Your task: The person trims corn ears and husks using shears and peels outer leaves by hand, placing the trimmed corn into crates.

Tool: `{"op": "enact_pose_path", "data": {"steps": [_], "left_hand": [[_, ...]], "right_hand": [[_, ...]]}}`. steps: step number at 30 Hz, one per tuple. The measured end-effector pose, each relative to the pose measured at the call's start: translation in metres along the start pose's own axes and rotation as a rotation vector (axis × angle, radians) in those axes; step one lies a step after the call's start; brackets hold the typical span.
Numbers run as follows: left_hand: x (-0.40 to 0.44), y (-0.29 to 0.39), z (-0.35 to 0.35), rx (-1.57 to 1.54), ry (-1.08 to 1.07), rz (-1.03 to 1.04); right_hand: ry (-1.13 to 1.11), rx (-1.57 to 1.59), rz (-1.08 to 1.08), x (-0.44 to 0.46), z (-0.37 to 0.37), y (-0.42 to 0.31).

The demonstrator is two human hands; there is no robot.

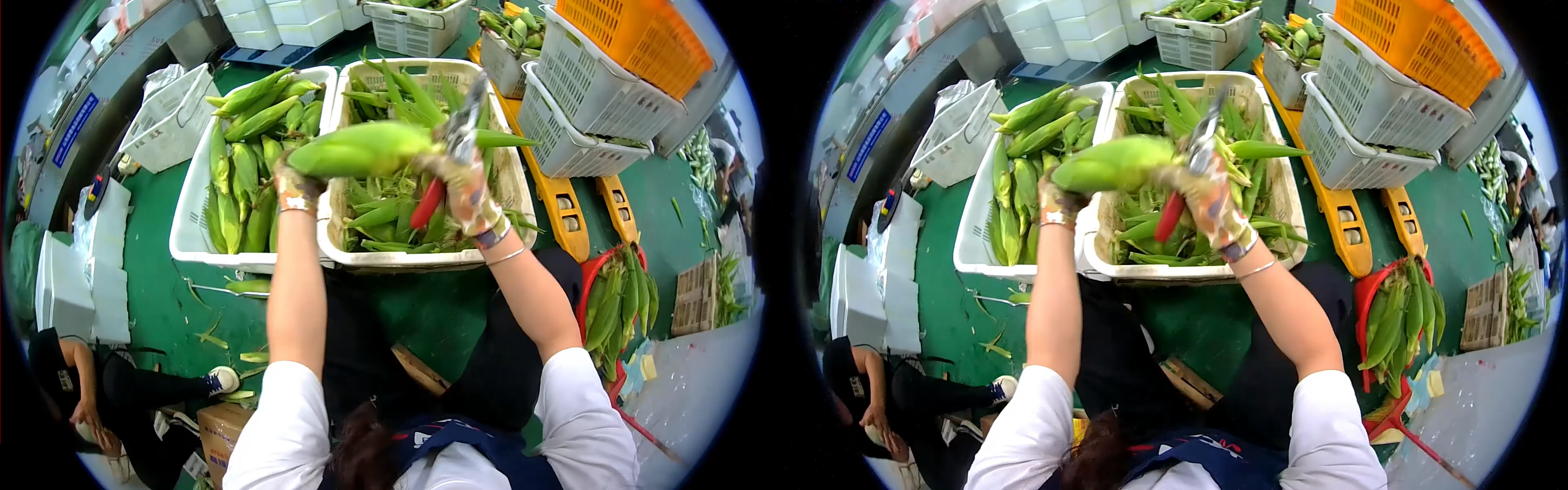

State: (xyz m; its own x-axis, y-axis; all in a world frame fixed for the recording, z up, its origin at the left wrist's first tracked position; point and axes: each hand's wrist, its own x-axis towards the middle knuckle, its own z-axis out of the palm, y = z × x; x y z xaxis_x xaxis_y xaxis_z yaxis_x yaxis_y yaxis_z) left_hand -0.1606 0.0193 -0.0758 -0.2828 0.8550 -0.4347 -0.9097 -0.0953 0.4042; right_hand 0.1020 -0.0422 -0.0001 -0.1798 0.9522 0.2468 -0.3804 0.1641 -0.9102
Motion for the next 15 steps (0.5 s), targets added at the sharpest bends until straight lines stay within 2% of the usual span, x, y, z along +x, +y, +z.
{"op": "enact_pose_path", "data": {"steps": [1,2,3,4,5,6,7,8,9,10,11,12,13,14,15], "left_hand": [[0.006,0.002,-0.012,0.002,0.005,0.011],[0.002,0.003,-0.013,-0.08,-0.117,0.035],[0.001,0.004,-0.008,-0.167,-0.251,0.058],[-0.001,0.009,-0.005,-0.176,-0.266,0.062],[-0.013,0.016,-0.003,-0.16,-0.254,0.283],[-0.017,0.024,-0.009,-0.138,-0.231,0.501],[-0.013,0.046,-0.019,-0.089,-0.337,0.61],[-0.039,0.054,-0.008,-0.01,-0.009,0.821],[-0.053,0.079,-0.015,0.132,0.058,0.863],[-0.045,0.104,-0.043,0.189,0.112,0.991],[-0.074,0.12,-0.053,0.212,0.18,0.959],[-0.053,0.157,-0.106,0.179,0.192,1.045],[-0.081,0.166,-0.123,0.136,0.209,1.116],[-0.114,0.178,-0.142,0.173,0.282,1.069],[-0.131,0.2,-0.188,0.247,0.195,1.061]], "right_hand": [[0.003,0.185,-0.085,0.007,0.001,0.003],[0.074,0.236,-0.102,0.011,0.003,0.008],[0.174,0.168,-0.122,0.012,0.004,0.011],[0.275,0.097,-0.135,0.013,0.004,0.014],[0.25,-0.068,-0.379,0.013,-0.001,0.032],[0.219,-0.512,-0.623,0.008,-0.005,0.023],[0.168,-0.963,-0.851,0.003,-0.016,0.011],[0.199,-1.226,-0.595,0.002,-0.031,0.009],[0.277,-1.091,-0.459,-0.004,-0.02,-0.003],[0.248,-1.096,-0.323,0.001,-0.029,-0.002],[0.219,-1.093,-0.18,0.006,-0.047,0.002],[0.175,-1.248,-0.285,0.018,-0.067,0.02],[0.128,-1.422,-0.364,0.028,-0.072,0.028],[0.091,-1.591,-0.457,0.038,-0.077,0.035],[-0.037,-1.544,0.183,0.039,-0.074,0.029]]}}
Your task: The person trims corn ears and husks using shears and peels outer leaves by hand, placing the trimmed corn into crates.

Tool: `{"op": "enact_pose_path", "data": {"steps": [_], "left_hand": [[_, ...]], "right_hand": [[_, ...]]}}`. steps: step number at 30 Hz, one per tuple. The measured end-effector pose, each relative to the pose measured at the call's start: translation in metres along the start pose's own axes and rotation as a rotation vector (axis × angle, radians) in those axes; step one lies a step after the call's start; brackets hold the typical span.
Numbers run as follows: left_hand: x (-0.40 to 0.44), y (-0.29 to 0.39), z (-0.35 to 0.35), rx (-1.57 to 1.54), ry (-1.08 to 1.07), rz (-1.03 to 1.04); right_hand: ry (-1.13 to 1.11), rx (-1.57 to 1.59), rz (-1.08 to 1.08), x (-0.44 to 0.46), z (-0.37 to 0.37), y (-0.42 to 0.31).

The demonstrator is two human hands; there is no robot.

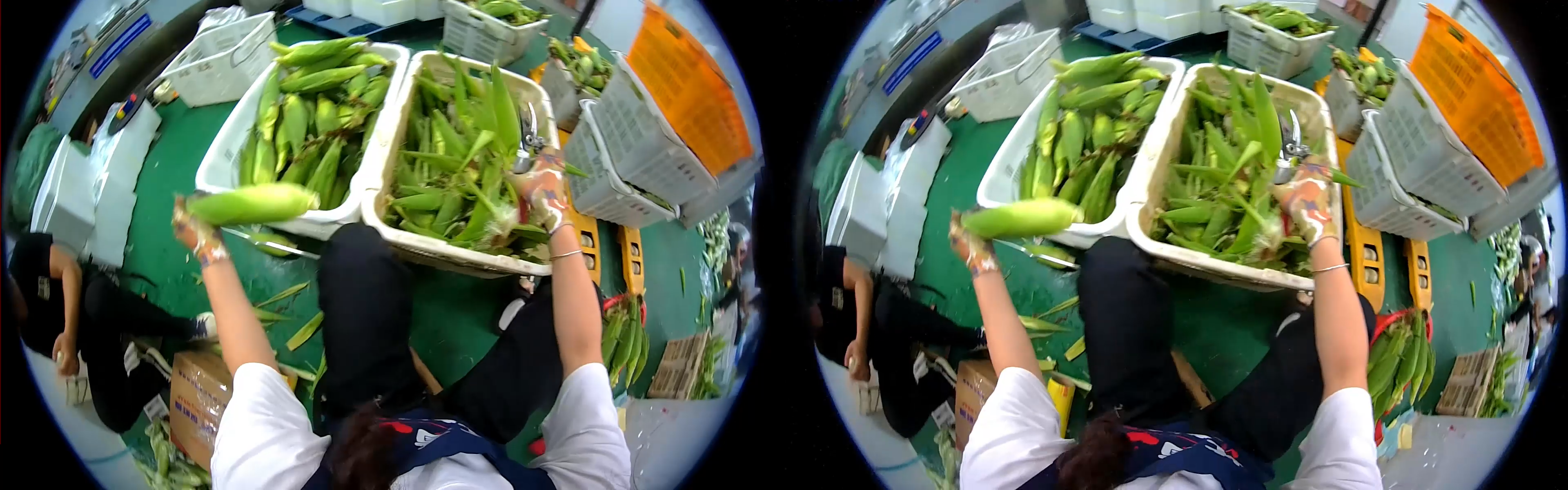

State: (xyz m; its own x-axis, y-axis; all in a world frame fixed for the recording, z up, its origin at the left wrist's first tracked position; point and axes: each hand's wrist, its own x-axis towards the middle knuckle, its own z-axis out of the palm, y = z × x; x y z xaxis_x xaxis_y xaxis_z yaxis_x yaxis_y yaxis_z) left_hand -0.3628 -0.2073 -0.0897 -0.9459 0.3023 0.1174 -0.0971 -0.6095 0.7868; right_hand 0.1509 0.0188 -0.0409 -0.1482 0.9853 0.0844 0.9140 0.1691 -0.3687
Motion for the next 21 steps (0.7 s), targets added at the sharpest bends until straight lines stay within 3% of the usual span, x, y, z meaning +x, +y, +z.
{"op": "enact_pose_path", "data": {"steps": [2,3,5,6,7,8,9,10,12,14,16,17,18,19,20,21], "left_hand": [[-0.012,0.036,-0.055,0.275,0.215,0.08],[0.014,0.027,-0.127,0.392,0.273,0.026],[0.022,0.0,-0.233,0.918,0.26,0.268],[0.017,-0.008,-0.273,1.413,0.195,0.271],[0.011,-0.026,-0.309,1.687,0.077,0.413],[0.005,-0.044,-0.333,1.744,0.05,0.304],[0.019,-0.094,-0.408,2.207,0.179,0.47],[0.002,-0.108,-0.395,2.043,0.53,0.412],[-0.008,-0.109,-0.363,1.907,0.538,0.081],[0.009,-0.106,-0.331,1.875,0.469,-0.06],[0.05,-0.091,-0.257,1.8,0.436,0.366],[0.079,-0.092,-0.216,1.747,0.381,0.799],[0.096,-0.079,-0.153,1.393,0.068,0.784],[0.096,-0.078,-0.073,0.867,-0.082,0.421],[0.084,-0.091,-0.006,0.275,-0.296,0.307],[0.067,-0.099,0.047,0.579,-0.51,0.189]], "right_hand": [[0.268,-0.06,-0.285,0.005,0.029,0.026],[0.201,0.017,-0.161,-0.005,0.023,0.004],[0.038,0.169,0.04,-0.024,0.017,-0.022],[0.004,0.275,-0.046,-0.019,0.033,-0.012],[-0.026,0.236,-0.014,-0.025,0.034,-0.027],[-0.045,0.199,0.018,-0.032,0.033,-0.042],[-0.013,0.121,-0.056,-0.036,0.042,-0.04],[-0.092,0.157,-0.011,-0.045,0.037,-0.054],[-0.233,0.168,0.081,-0.048,0.046,-0.034],[-0.218,0.086,0.08,-0.057,0.034,-0.036],[-0.193,0.027,0.129,-0.059,0.022,-0.052],[-0.175,0.098,0.107,-0.056,0.024,-0.048],[-0.16,0.174,0.087,-0.055,0.027,-0.044],[-0.192,0.184,0.165,-0.052,0.029,-0.043],[-0.197,0.183,0.173,-0.048,0.035,-0.037],[-0.221,0.294,0.174,-0.046,0.045,-0.028]]}}
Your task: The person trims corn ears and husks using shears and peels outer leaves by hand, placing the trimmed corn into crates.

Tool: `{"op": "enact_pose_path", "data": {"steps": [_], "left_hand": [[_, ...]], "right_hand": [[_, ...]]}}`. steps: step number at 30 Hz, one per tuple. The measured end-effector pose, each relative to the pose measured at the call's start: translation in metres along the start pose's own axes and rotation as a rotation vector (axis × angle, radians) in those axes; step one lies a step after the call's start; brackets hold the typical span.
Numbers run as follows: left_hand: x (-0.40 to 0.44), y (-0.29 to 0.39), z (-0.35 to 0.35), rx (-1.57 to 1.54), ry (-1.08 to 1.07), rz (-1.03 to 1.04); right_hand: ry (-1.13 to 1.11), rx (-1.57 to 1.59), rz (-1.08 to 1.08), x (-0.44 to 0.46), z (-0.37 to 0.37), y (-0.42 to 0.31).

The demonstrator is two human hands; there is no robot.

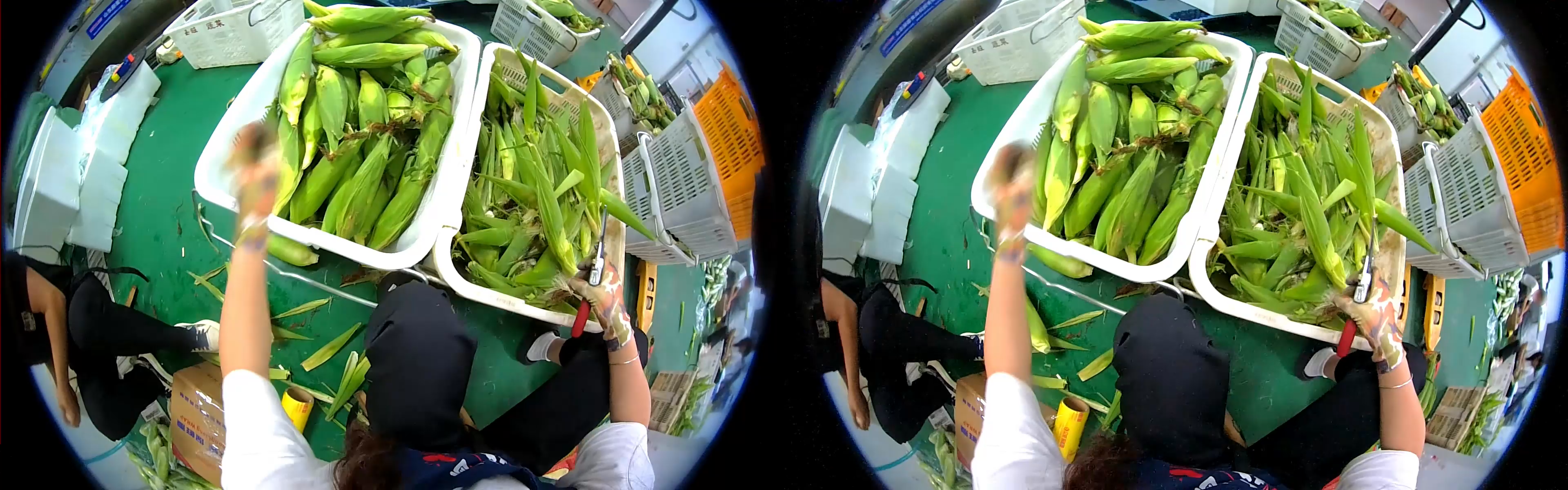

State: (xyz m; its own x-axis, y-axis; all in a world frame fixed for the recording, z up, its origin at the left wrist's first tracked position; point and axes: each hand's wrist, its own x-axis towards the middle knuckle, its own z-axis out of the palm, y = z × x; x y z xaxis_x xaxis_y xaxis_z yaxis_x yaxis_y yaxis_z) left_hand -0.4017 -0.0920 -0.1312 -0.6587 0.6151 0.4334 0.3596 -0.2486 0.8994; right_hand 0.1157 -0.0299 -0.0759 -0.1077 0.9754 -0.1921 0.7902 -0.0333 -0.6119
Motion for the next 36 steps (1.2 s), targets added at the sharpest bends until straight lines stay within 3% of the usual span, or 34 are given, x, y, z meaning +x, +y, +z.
{"op": "enact_pose_path", "data": {"steps": [2,3,5,7,9,10,11,13,15,17,18,19,21,23,25,27,28,29,30,32,34,36], "left_hand": [[0.02,0.017,0.092,0.468,-0.535,-0.066],[0.019,-0.025,0.131,0.749,-0.627,0.013],[0.01,-0.06,0.177,1.278,-0.982,-0.018],[-0.005,-0.113,0.191,1.491,-1.133,0.047],[-0.011,-0.13,0.188,1.338,-0.803,-0.148],[-0.008,-0.132,0.183,1.265,-0.834,-0.237],[-0.007,-0.093,0.176,1.255,-0.889,-0.17],[-0.004,-0.064,0.156,1.017,-0.775,0.042],[0.002,0.005,0.141,0.903,-0.701,0.122],[0.022,0.043,0.127,0.608,-0.594,0.295],[0.021,0.098,0.132,0.334,-0.677,0.307],[0.028,0.104,0.127,-0.198,-0.822,0.04],[0.006,0.191,0.153,-0.178,-0.857,-0.006],[-0.003,0.212,0.18,-0.149,-1.055,0.383],[-0.035,0.246,0.198,-0.248,-1.108,-0.164],[-0.061,0.236,0.219,-0.266,-1.123,-0.169],[-0.071,0.226,0.228,-0.317,-1.23,-0.261],[-0.082,0.215,0.235,-0.366,-1.33,-0.363],[-0.1,0.207,0.244,-0.531,-1.325,-0.358],[-0.126,0.201,0.257,-0.382,-1.241,-0.494],[-0.159,0.202,0.273,-0.433,-1.154,-0.588],[-0.181,0.195,0.29,-0.501,-1.152,-0.259]], "right_hand": [[-0.048,0.072,0.011,0.01,0.008,0.014],[-0.102,0.098,0.025,0.008,0.007,0.001],[-0.113,-0.032,-0.062,0.006,0.005,-0.003],[-0.145,-0.032,-0.031,-0.003,-0.008,-0.013],[-0.169,0.024,-0.019,-0.006,-0.016,-0.002],[-0.206,-0.015,0.014,-0.006,-0.022,-0.002],[-0.207,0.054,-0.018,-0.007,-0.024,0.003],[-0.231,0.1,-0.031,-0.007,-0.033,-0.006],[-0.235,0.136,-0.178,-0.005,-0.037,-0.01],[-0.162,0.204,-0.413,0.0,-0.033,-0.019],[-0.073,0.247,-0.477,0.003,-0.03,-0.027],[0.02,0.288,-0.542,0.006,-0.031,-0.037],[0.012,0.503,-0.531,0.002,-0.049,-0.069],[0.095,0.709,-0.632,-0.015,-0.074,-0.094],[0.226,0.641,-0.701,-0.025,-0.095,-0.098],[0.266,0.639,-0.748,-0.025,-0.103,-0.086],[0.267,0.74,-0.765,-0.03,-0.105,-0.084],[0.278,0.613,-0.8,-0.036,-0.117,-0.079],[0.262,0.564,-0.783,-0.041,-0.121,-0.07],[0.207,0.462,-0.686,-0.045,-0.125,-0.05],[0.317,0.292,-0.728,-0.043,-0.123,-0.033],[0.45,0.177,-0.776,-0.04,-0.11,-0.013]]}}
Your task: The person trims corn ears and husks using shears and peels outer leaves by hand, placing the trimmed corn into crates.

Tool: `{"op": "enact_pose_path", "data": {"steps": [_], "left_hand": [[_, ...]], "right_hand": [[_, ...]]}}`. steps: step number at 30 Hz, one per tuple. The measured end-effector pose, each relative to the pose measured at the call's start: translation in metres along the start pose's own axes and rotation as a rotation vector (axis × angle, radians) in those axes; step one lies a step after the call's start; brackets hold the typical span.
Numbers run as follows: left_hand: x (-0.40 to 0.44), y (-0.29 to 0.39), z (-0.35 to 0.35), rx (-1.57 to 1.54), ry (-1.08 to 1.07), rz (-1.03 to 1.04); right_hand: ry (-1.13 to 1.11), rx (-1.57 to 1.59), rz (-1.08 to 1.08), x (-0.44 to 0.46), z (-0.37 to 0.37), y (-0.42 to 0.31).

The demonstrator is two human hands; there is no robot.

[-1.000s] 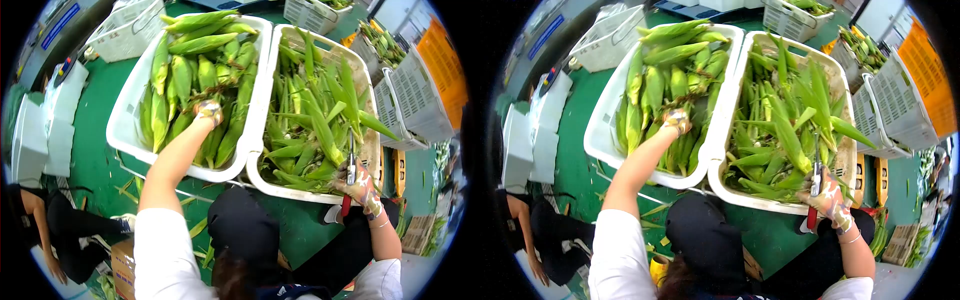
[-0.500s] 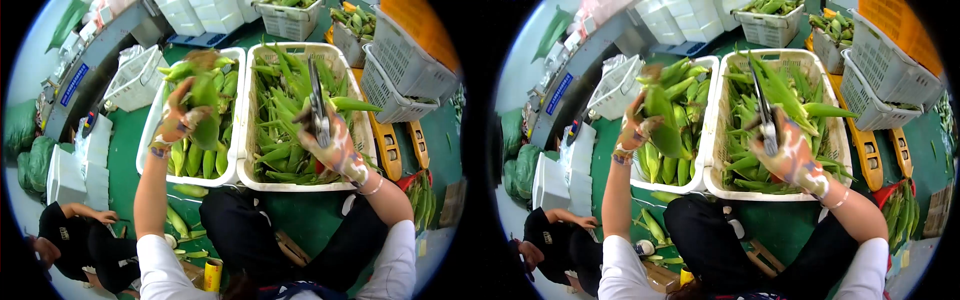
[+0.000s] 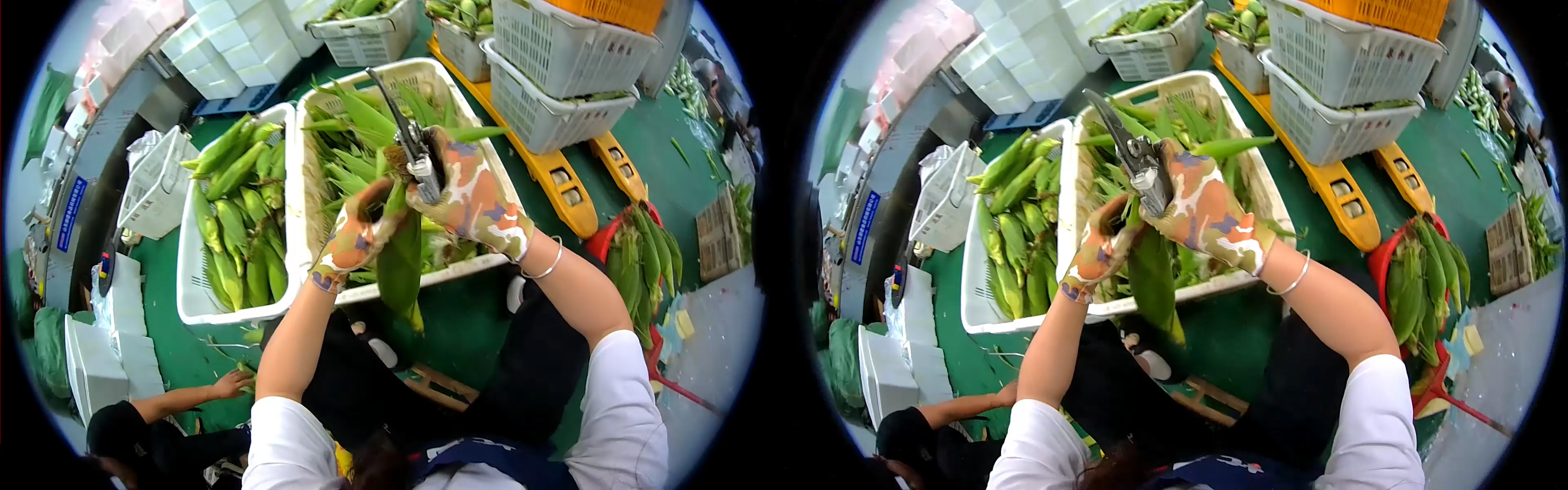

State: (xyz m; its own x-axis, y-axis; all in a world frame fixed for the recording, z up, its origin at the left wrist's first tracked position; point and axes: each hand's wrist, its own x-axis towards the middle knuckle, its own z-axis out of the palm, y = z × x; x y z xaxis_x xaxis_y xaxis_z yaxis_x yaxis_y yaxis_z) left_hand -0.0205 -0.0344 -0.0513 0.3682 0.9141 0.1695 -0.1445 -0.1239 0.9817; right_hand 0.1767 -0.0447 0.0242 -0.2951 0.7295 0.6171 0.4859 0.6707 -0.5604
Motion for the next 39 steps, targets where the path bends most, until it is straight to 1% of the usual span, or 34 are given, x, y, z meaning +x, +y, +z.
{"op": "enact_pose_path", "data": {"steps": [1,2,4,5,6,7,8,9,10,11,13,14,15,16,17,18,19,20,21,23,24,25,26,27,29,30,31,32,33,34,35,36,38,39], "left_hand": [[0.008,-0.011,0.001,0.04,-0.065,0.095],[0.005,-0.005,0.01,0.187,-0.025,0.103],[0.003,-0.045,-0.008,0.423,0.026,0.162],[0.002,-0.036,-0.004,0.536,-0.016,0.175],[0.002,-0.027,0.001,0.646,-0.057,0.193],[0.004,-0.023,0.001,0.674,-0.095,0.154],[0.007,-0.019,0.001,0.701,-0.134,0.115],[0.008,-0.027,-0.002,0.706,-0.11,0.18],[0.013,-0.03,0.002,0.677,-0.066,0.262],[0.018,-0.023,0.008,0.672,-0.064,0.257],[0.026,-0.002,0.021,0.736,0.007,0.094],[0.027,-0.003,0.023,0.718,0.062,0.181],[0.03,-0.007,0.025,0.715,0.058,0.183],[0.033,-0.013,0.025,0.684,0.12,0.315],[0.034,-0.016,0.027,0.65,0.183,0.445],[0.032,-0.018,0.028,0.649,0.181,0.443],[0.028,-0.02,0.03,0.648,0.326,0.409],[0.025,-0.021,0.031,0.643,0.473,0.375],[0.019,-0.024,0.009,0.305,0.576,0.105],[0.005,-0.008,-0.017,0.283,0.515,-0.048],[0.009,-0.008,-0.015,0.275,0.517,-0.038],[0.016,-0.007,-0.013,0.238,0.471,0.043],[0.019,-0.009,-0.009,0.201,0.428,0.112],[0.019,0.002,-0.002,0.249,0.334,0.011],[0.017,0.015,0.013,0.292,0.164,0.089],[0.018,0.012,0.019,0.39,0.208,0.229],[0.021,0.009,0.024,0.488,0.254,0.377],[0.021,0.018,0.028,0.511,0.205,0.328],[0.026,0.015,0.032,0.529,0.249,0.485],[0.028,0.022,0.031,0.632,0.187,0.404],[0.03,0.03,0.031,0.732,0.12,0.322],[0.03,0.029,0.032,0.786,0.152,0.407],[0.03,0.033,0.033,0.785,0.191,0.36],[0.028,0.037,0.034,0.819,0.193,0.333]], "right_hand": [[0.007,0.048,-0.004,-0.005,0.007,0.017],[0.015,0.096,-0.007,-0.011,0.014,0.035],[-0.031,0.299,0.139,-0.014,0.014,0.038],[-0.042,0.398,0.215,-0.016,0.015,0.04],[0.016,0.136,0.084,-0.015,0.016,0.045],[0.071,-0.121,-0.047,-0.016,0.019,0.047],[-0.061,-0.082,0.234,-0.007,0.01,0.027],[-0.11,-0.023,0.355,-0.003,0.012,0.032],[-0.059,-0.031,0.339,-0.002,0.018,0.037],[-0.006,-0.038,0.324,-0.003,0.024,0.041],[0.009,0.004,0.332,-0.002,0.027,0.039],[0.064,-0.039,0.333,-0.004,0.034,0.046],[0.119,-0.083,0.333,-0.006,0.04,0.051],[0.102,-0.161,0.375,-0.008,0.045,0.055],[0.104,-0.163,0.379,-0.008,0.043,0.052],[0.129,-0.077,0.495,-0.008,0.04,0.049],[0.156,0.01,0.609,-0.008,0.038,0.046],[0.263,0.181,0.676,-0.016,0.04,0.054],[0.468,0.333,0.68,-0.025,0.042,0.084],[0.369,0.657,0.7,-0.038,-0.006,0.081],[0.407,0.691,0.773,-0.038,-0.003,0.084],[0.452,0.725,0.842,-0.037,0.001,0.087],[0.325,0.833,0.572,-0.041,0.002,0.075],[0.273,0.814,0.624,-0.035,0.005,0.065],[0.316,0.719,0.418,-0.035,0.029,0.069],[0.271,0.703,0.548,-0.031,0.028,0.057],[0.204,0.676,0.577,-0.027,0.029,0.06],[0.212,0.734,0.567,-0.023,0.029,0.054],[0.216,0.786,0.558,-0.02,0.028,0.049],[0.258,0.878,0.535,-0.018,0.031,0.052],[0.25,0.874,0.529,-0.016,0.031,0.05],[0.256,0.818,0.487,-0.015,0.031,0.046],[0.256,0.756,0.446,-0.015,0.031,0.046],[0.261,0.845,0.492,-0.016,0.033,0.047]]}}
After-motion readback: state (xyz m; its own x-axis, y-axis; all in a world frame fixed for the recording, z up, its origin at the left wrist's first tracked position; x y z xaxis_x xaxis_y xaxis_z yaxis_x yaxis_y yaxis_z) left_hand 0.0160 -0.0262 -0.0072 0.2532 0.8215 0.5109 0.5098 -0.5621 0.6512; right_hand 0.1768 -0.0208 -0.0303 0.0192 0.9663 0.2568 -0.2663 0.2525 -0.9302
